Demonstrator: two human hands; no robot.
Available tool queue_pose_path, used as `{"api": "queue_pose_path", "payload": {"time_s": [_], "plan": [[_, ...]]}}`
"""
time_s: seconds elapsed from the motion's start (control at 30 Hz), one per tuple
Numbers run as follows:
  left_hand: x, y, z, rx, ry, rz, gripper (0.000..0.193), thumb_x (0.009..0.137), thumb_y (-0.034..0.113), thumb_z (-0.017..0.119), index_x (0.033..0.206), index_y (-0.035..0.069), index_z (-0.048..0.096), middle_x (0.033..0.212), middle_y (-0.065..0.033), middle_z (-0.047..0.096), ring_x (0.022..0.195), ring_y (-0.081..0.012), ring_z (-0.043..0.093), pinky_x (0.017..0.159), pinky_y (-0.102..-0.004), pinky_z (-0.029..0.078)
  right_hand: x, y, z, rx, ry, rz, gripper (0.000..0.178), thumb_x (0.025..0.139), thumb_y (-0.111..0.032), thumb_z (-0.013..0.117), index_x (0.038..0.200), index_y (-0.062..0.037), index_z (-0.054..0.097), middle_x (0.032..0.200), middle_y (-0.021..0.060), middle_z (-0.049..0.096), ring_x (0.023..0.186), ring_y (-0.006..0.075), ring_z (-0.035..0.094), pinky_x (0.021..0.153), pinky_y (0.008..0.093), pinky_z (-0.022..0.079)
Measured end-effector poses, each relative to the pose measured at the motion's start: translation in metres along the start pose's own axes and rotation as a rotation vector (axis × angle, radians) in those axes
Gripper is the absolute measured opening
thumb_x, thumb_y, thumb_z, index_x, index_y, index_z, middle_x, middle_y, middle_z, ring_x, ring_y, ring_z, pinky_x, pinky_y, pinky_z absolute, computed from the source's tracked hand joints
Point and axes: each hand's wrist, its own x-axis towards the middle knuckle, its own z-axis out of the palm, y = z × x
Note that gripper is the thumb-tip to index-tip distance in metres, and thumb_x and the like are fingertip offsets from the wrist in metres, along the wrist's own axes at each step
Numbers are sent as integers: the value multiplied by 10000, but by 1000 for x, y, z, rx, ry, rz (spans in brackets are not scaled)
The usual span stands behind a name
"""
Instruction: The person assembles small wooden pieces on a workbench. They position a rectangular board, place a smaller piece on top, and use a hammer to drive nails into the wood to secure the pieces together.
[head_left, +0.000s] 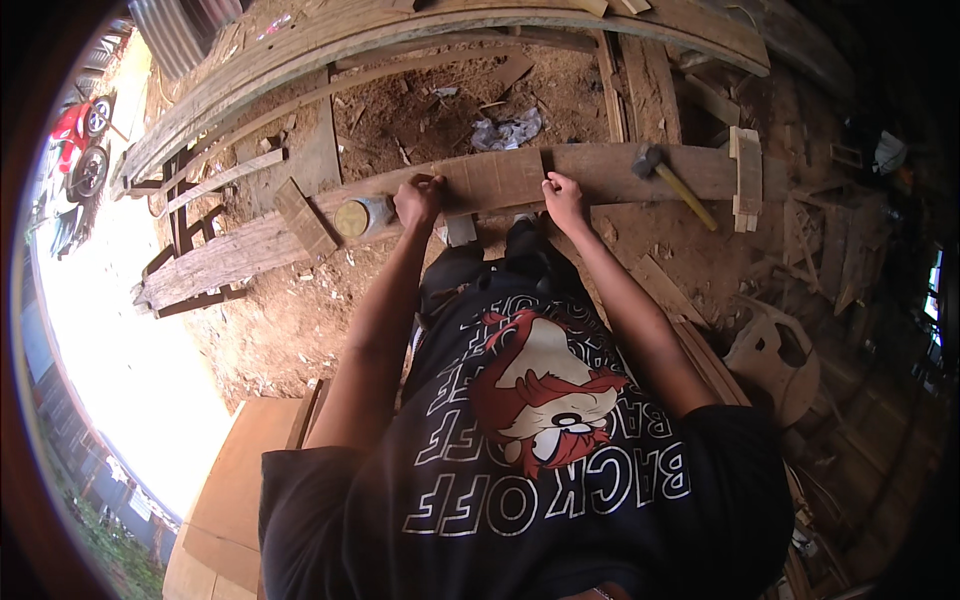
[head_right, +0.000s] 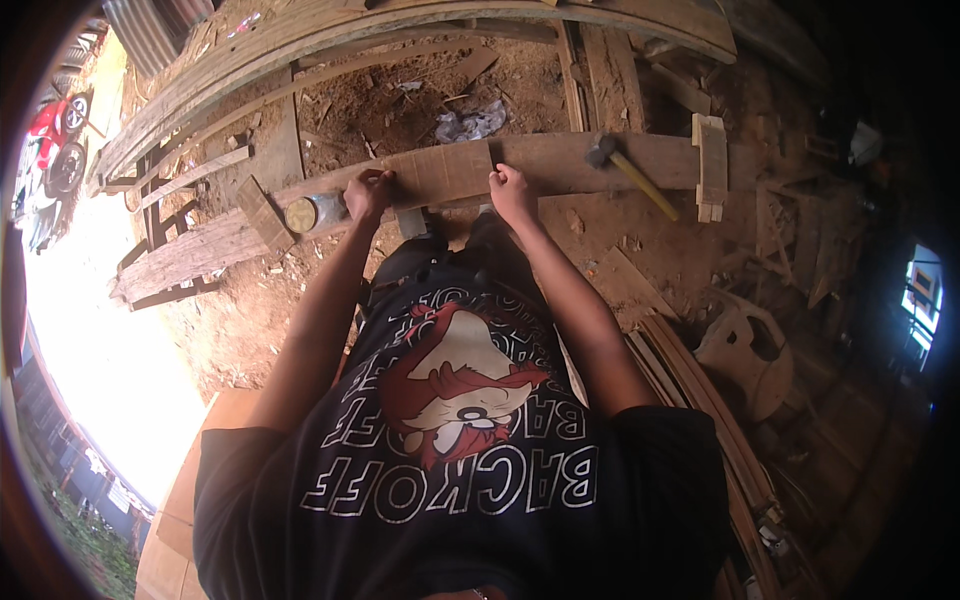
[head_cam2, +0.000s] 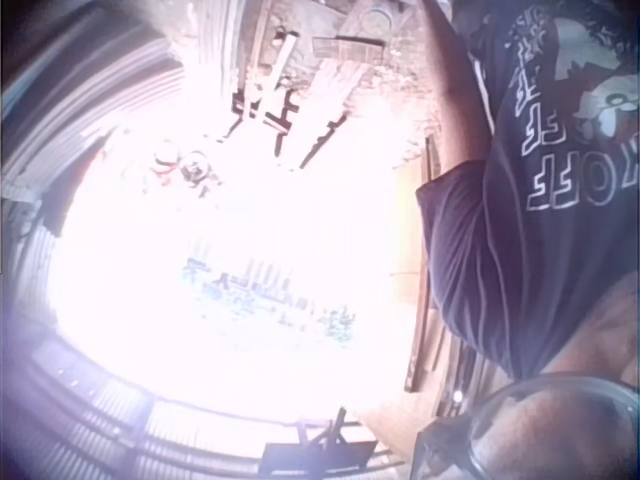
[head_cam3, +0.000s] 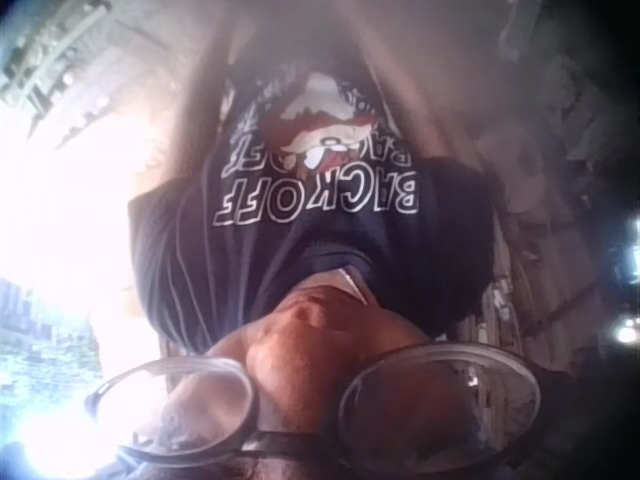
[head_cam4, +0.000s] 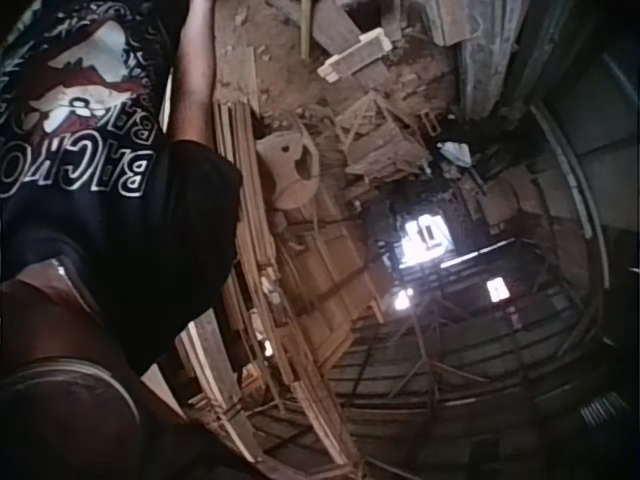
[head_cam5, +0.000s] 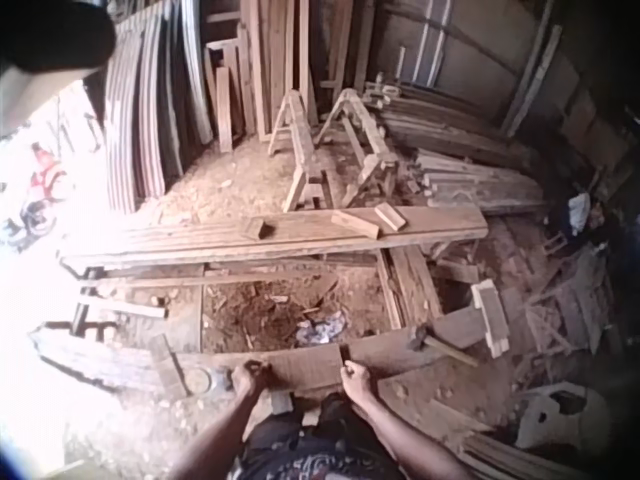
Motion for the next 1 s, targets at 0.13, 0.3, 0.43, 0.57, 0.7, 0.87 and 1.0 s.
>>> {"api": "queue_pose_path", "payload": {"time_s": [0.13, 0.3, 0.43, 0.57, 0.7, 0.87, 1.0], "plan": [[-5, 6, -3, 69, 5, 15, 407, 902, 447, 799, 1165, 138, 829, 1099, -175, 808, 1093, -363, 766, 967, -447, 586, 8, 11, 0, 360, -39, 126, 415, 1028, -261, 680, 1360, -13, 687, 1048, 115, 775, 938, 222, 729, 824, 351, 563], [-4, 3, -1, 54, 12, 44, 407, 908, 452, 788, 1162, 137, 829, 1104, -177, 807, 1088, -362, 767, 964, -455, 585, -12, 45, -19, 582, -35, 162, 449, 1043, -280, 698, 1453, -104, 647, 1142, -17, 720, 896, 84, 677, 753, 261, 513], [1, -6, 1, -6, -28, 29, 436, 906, 478, 790, 1171, 134, 824, 1081, -169, 812, 1061, -343, 776, 951, -440, 589, -37, 86, -33, 558, -19, 248, 390, 1051, -229, 674, 1417, -96, 667, 1139, 17, 747, 890, 98, 706, 733, 246, 510], [1, -10, -1, -8, -17, 80, 482, 901, 514, 795, 1194, 132, 814, 1042, -170, 815, 1026, -324, 785, 929, -425, 595, -53, 125, -44, 459, -47, 315, 394, 1012, -177, 687, 1385, -50, 683, 1100, 66, 756, 866, 151, 723, 813, 301, 566], [1, -7, -6, -15, -88, 45, 496, 925, 531, 779, 1189, 112, 810, 1023, -183, 814, 953, -315, 797, 883, -418, 607, -81, 157, -61, 141, -67, 430, 400, 1024, -203, 664, 1397, -62, 676, 1131, 77, 756, 912, 178, 735, 845, 339, 587], [-7, -7, -12, -98, -152, 47, 590, 986, 545, 714, 1327, 64, 713, 1109, -210, 799, 944, -346, 793, 884, -432, 608, -111, 178, -78, 87, -119, 586, 370, 1054, -264, 615, 1327, -32, 709, 1143, 114, 762, 949, 218, 746, 853, 375, 589], [-50, -48, -33, 57, -134, 343, 584, 1051, 553, 636, 1366, 62, 663, 1132, -192, 777, 868, -264, 784, 758, -398, 621, -119, 179, -107, 157, -108, 481, 429, 1105, -341, 533, 1294, -3, 718, 1035, 165, 775, 891, 252, 757, 867, 403, 583]]}}
